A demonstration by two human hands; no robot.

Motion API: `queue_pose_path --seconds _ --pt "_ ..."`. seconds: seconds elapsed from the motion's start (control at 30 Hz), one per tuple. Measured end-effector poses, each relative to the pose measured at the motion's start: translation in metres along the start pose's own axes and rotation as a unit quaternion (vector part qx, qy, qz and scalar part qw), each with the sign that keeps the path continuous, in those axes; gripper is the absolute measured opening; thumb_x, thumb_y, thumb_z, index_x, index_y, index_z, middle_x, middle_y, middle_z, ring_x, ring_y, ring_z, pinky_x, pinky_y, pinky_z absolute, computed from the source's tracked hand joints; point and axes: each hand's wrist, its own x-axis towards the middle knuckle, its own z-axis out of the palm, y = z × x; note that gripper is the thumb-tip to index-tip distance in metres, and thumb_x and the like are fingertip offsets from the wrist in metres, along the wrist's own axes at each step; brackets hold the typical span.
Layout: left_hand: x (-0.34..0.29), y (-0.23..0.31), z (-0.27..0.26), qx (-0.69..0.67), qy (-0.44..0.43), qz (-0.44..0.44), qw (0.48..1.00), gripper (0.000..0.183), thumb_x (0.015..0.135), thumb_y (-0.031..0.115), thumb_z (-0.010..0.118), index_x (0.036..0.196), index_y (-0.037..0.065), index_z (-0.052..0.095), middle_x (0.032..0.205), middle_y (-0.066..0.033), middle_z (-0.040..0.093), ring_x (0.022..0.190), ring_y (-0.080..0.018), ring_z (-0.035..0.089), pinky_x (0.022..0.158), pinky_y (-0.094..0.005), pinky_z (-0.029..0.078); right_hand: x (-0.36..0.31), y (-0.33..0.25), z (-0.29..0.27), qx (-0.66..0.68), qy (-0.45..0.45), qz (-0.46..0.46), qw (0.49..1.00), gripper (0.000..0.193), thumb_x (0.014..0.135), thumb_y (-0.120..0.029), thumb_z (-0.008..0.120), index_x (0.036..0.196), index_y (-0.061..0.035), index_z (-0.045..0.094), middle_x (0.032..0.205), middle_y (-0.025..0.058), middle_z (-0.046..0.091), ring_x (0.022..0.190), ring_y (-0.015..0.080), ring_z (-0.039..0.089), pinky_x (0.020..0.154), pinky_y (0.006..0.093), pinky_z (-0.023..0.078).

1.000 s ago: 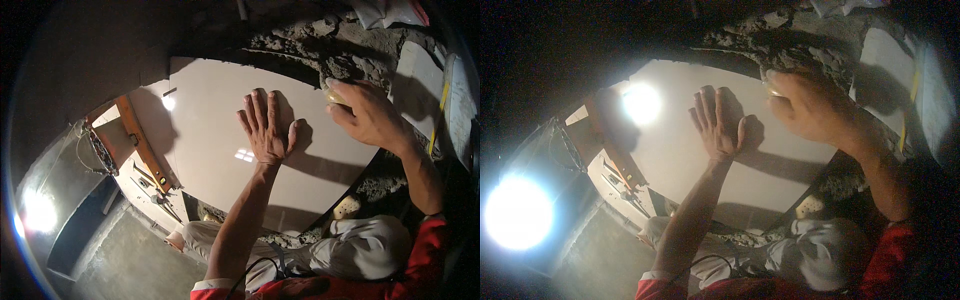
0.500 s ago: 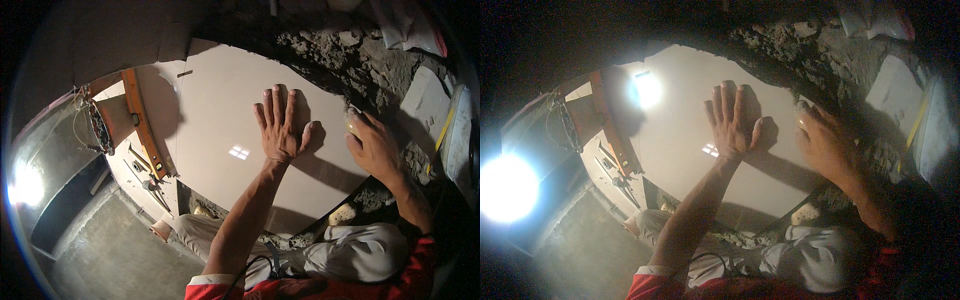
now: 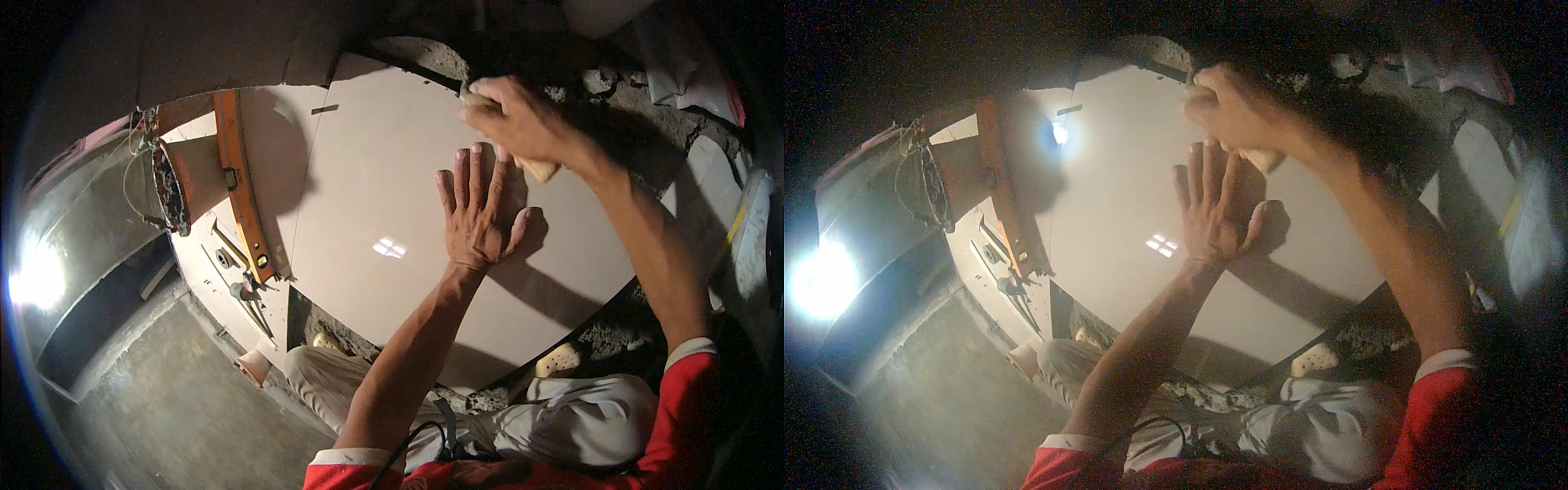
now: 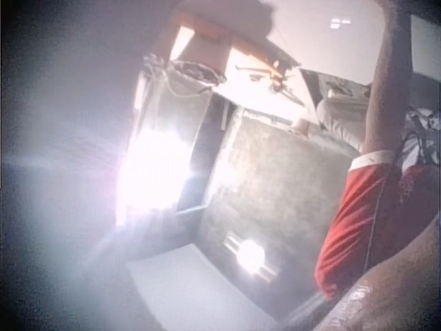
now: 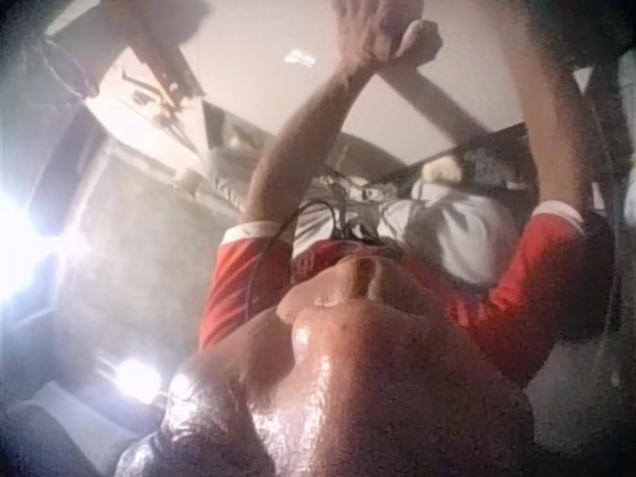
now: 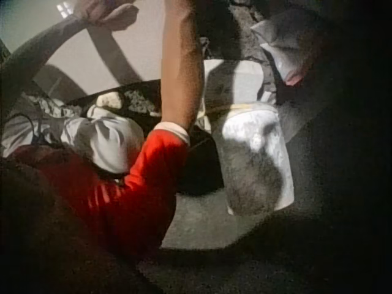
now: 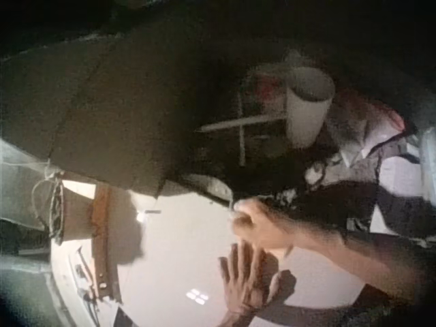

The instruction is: The person places a large white tile onto a bed of wet cement, presses it down, and uses a rubber mallet to tap it into place. They then remove the tile, scrape and level the cement with a trowel, and measure the area with a tape measure.

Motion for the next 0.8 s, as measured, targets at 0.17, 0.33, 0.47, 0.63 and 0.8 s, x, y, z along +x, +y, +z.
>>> queue_pose_path --seconds 0.17,0.33,0.47,0.63,0.8 --pt "0.002 0.000 0.000 -0.033 0.005 0.004 0.999 0.089 0.092 0.056 0.057 0.165 0.017 0.025 0.168 -0.0244 0.018 0.156 -0.0477 0.013 0.121 -0.0698 0.008 0.036 -0.018 -0.019 0.094 0.003 0.085 0.992 0.046 0.099 -0.044 0.062 0.110 0.0011 0.064 0.084 0.0114 0.067 0.056 0.0139 0.063 0.044 0.0294 0.053" --pt "0.002 0.002 -0.002 -0.024 -0.007 0.000 1.000 0.089 0.093 0.058 0.057 0.165 0.018 0.022 0.169 -0.0240 0.018 0.156 -0.0470 0.012 0.122 -0.0695 0.007 0.030 -0.021 -0.033 0.171 0.022 0.101 0.980 0.042 0.099 -0.043 0.062 0.110 -0.0021 0.065 0.085 0.0062 0.067 0.059 0.0074 0.062 0.045 0.0232 0.052" --pt "0.001 0.001 -0.001 -0.030 -0.011 -0.004 0.999 0.088 0.094 0.058 0.055 0.165 0.018 0.023 0.169 -0.0240 0.017 0.156 -0.0464 0.012 0.123 -0.0687 0.005 0.003 -0.008 -0.043 0.265 0.061 0.141 0.952 0.042 0.103 -0.042 0.055 0.113 -0.0027 0.065 0.085 0.0023 0.064 0.058 0.0060 0.058 0.045 0.0222 0.050" --pt "0.001 0.002 -0.001 -0.032 -0.011 -0.004 0.999 0.086 0.094 0.057 0.054 0.165 0.018 0.024 0.169 -0.0235 0.018 0.156 -0.0462 0.012 0.123 -0.0680 0.006 -0.041 0.024 -0.052 0.208 0.093 0.160 0.961 0.043 0.104 -0.044 0.055 0.119 -0.0043 0.065 0.086 0.0018 0.062 0.058 0.0060 0.057 0.044 0.0222 0.048" --pt "0.005 0.002 -0.006 -0.020 -0.004 0.002 1.000 0.087 0.095 0.056 0.052 0.165 0.013 0.023 0.169 -0.0229 0.017 0.157 -0.0455 0.011 0.124 -0.0668 0.006 -0.121 0.068 -0.010 0.066 0.231 0.034 0.970 0.042 0.103 -0.031 0.062 0.136 -0.0048 0.053 0.092 0.0053 0.062 0.058 0.0096 0.055 0.048 0.0269 0.050"
